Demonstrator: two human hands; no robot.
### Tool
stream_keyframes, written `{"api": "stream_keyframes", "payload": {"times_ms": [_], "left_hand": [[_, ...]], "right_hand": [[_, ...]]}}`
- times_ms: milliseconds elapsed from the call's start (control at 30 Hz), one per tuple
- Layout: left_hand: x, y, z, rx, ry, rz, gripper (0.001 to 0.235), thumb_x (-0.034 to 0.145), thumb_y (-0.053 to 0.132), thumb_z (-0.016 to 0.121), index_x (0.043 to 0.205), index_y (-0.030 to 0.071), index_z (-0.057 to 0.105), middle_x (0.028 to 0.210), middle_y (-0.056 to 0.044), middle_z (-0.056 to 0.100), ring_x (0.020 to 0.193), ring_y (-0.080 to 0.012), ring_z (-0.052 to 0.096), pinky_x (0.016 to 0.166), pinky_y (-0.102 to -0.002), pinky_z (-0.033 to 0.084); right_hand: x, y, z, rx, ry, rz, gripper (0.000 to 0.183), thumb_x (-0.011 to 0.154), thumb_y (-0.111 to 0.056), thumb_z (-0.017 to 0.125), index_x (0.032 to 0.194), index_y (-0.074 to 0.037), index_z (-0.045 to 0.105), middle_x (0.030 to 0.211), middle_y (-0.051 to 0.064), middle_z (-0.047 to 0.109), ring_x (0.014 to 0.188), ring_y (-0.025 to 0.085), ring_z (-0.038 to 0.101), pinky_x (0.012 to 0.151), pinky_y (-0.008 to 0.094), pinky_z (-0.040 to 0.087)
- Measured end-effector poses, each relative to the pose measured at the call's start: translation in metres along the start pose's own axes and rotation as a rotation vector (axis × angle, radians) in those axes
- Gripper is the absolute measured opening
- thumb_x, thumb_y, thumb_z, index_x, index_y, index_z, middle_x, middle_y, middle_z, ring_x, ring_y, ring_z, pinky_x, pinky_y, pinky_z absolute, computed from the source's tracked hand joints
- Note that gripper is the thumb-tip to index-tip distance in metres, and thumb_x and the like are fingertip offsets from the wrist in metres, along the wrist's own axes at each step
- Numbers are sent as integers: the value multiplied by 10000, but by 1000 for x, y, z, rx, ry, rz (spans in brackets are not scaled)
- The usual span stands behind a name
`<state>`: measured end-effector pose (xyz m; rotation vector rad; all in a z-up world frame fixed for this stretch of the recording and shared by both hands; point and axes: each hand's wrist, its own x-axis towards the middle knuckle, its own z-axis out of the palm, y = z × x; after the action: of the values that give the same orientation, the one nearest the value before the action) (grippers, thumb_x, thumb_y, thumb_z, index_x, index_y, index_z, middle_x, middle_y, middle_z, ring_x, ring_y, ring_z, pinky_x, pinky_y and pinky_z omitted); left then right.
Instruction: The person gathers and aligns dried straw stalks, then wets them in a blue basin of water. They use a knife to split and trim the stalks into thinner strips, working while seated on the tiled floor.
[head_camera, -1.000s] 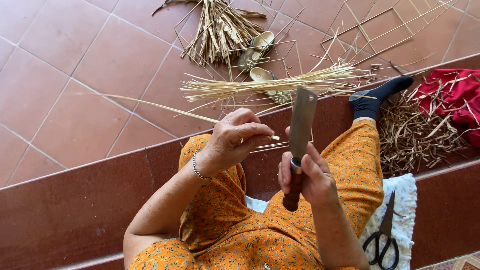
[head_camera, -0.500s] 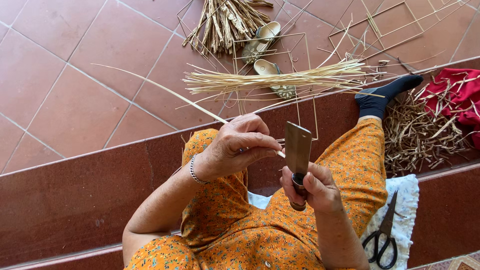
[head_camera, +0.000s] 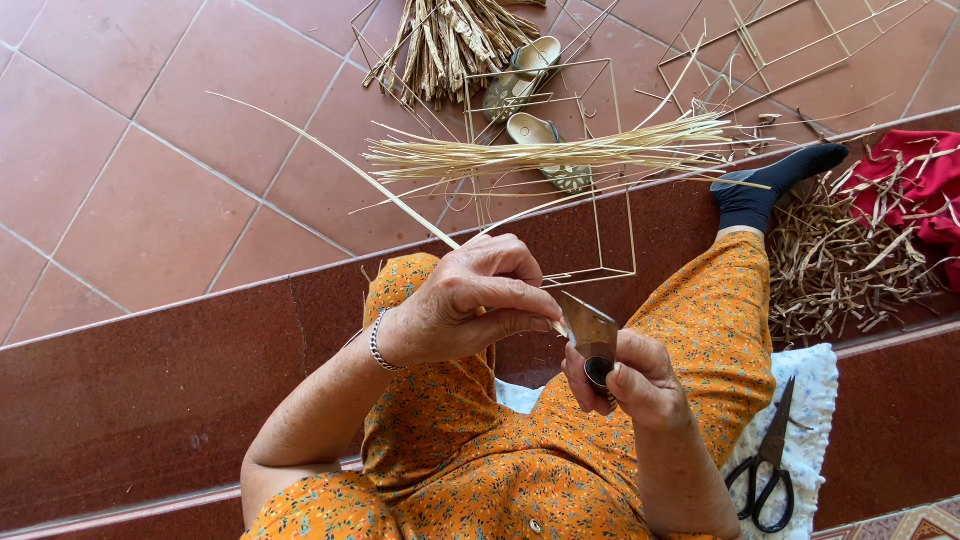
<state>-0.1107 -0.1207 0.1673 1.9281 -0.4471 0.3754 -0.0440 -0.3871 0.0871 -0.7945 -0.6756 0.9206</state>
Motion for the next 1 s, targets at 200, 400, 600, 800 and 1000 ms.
{"api": "stream_keyframes", "payload": {"times_ms": [200, 400, 600, 800, 1000], "left_hand": [[0, 2, -1, -4, -12, 1, 168, 896, 190, 825, 1039, 138, 753, 916, -12, 614, 875, -197, 616, 788, -360, 478], [1, 2, -2, -4, -25, 8, 166, 888, 189, 832, 1023, 131, 754, 903, -10, 616, 868, -195, 613, 788, -364, 475], [1, 4, -1, -40, -24, 2, 159, 896, 184, 831, 1024, 131, 752, 910, -10, 611, 871, -187, 615, 793, -353, 486], [0, 4, -1, 9, -32, 41, 170, 880, 173, 833, 1021, 123, 750, 902, -16, 613, 869, -201, 621, 794, -366, 468], [4, 3, 8, -76, -27, 26, 175, 905, 162, 821, 1040, 102, 726, 940, -29, 641, 896, -215, 642, 805, -366, 518]], "right_hand": [[2, -3, 7, -80, 14, -48, 391, 1093, -295, 589, 1267, 53, 606, 775, 90, 611, 607, 106, 509, 534, 273, 420], [9, 1, 10, -133, 1, -136, 416, 1092, -277, 586, 1367, 34, 556, 733, 61, 597, 587, 93, 506, 518, 263, 410], [12, 8, 11, -96, -22, -201, 386, 1102, -246, 602, 1376, 23, 569, 749, 75, 591, 598, 101, 508, 529, 273, 411], [12, 6, 13, -87, -16, -161, 329, 1112, -241, 589, 1341, -8, 550, 751, 76, 578, 581, 95, 508, 509, 251, 402], [21, 13, 19, -112, 24, -229, 364, 1106, -274, 583, 1375, -50, 482, 788, 105, 601, 571, 103, 529, 494, 249, 446]]}}
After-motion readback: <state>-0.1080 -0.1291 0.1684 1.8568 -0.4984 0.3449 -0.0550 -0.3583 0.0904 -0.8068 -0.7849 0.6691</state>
